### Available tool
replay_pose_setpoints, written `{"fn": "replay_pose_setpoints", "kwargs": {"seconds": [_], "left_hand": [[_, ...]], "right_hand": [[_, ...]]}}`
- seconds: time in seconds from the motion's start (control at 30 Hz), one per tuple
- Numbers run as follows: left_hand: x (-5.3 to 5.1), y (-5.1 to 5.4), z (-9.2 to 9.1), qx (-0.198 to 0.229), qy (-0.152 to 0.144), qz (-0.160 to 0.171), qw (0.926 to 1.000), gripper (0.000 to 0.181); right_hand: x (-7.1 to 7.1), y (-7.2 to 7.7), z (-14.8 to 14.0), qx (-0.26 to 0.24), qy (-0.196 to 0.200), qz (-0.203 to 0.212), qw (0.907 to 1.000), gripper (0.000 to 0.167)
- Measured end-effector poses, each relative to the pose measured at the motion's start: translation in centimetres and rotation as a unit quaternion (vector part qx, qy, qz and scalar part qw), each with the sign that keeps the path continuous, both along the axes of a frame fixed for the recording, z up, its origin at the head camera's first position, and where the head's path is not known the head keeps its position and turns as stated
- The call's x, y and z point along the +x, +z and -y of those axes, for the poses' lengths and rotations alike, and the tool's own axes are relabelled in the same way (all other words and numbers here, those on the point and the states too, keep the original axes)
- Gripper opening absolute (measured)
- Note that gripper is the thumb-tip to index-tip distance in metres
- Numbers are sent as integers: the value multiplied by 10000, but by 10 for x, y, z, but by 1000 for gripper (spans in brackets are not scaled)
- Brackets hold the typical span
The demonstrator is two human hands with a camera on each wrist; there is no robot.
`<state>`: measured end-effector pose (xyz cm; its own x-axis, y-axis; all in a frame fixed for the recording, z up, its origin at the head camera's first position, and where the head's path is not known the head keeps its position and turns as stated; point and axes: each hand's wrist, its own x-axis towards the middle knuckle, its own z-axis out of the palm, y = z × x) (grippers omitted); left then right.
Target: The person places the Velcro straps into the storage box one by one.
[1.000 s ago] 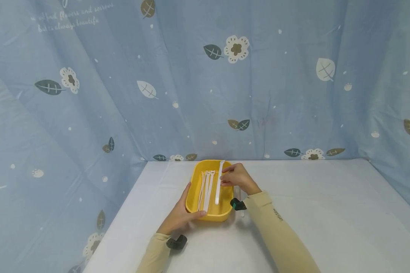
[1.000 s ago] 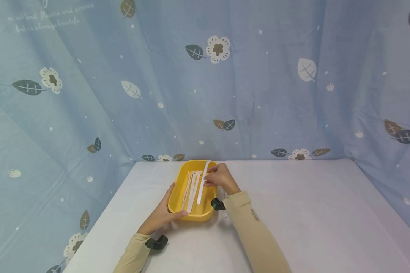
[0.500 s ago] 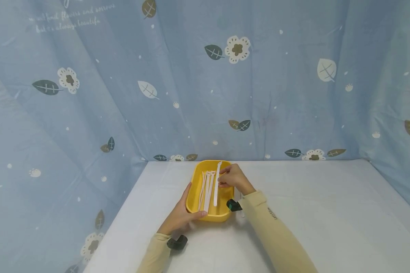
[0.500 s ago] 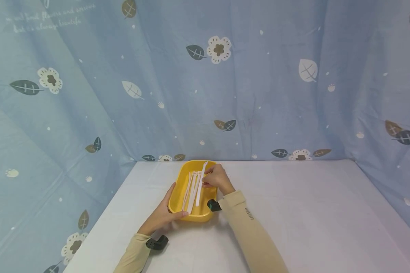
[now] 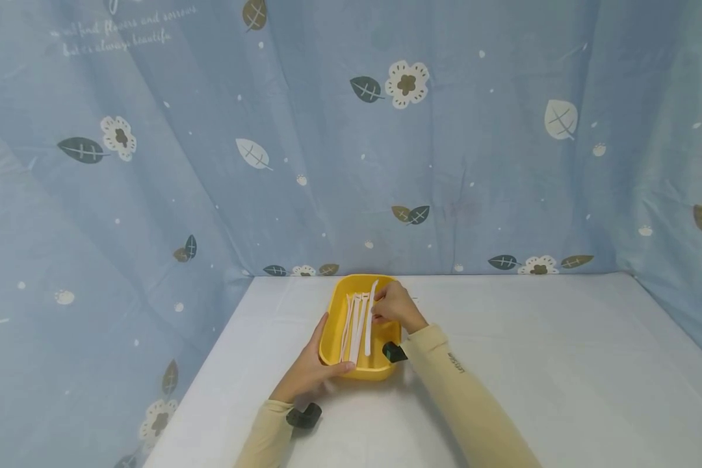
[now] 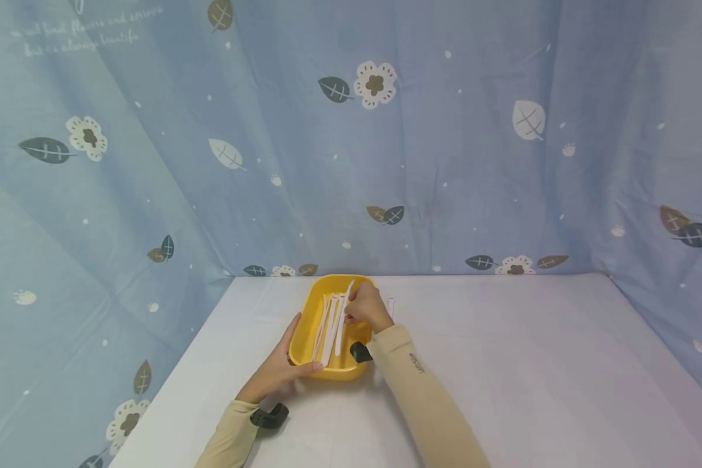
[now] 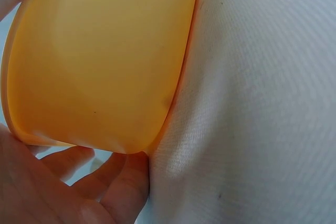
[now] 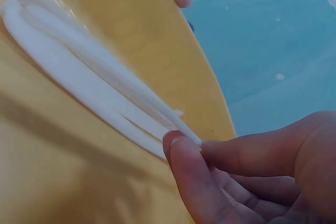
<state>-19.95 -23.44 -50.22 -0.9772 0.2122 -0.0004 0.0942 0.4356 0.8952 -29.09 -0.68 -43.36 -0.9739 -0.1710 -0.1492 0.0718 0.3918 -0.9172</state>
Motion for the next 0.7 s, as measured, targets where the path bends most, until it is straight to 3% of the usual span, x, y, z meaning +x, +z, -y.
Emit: {"fn": "replay_pose_setpoints", "kwargs": {"seconds": [0.37,0.53,0.7], "left_hand": [[0,3,0,9,-1,61,10000,127],[-1,2,0,21,-25,18,10000,126],[0,1,0,70,-12,57,10000,126]], "right_hand": [[-4,-1,7,315,68,-127,9994,31],[-6,-3,11,586,102,-290,9978,8],[-6,-6,13,937,184,-405,9946,33]]}}
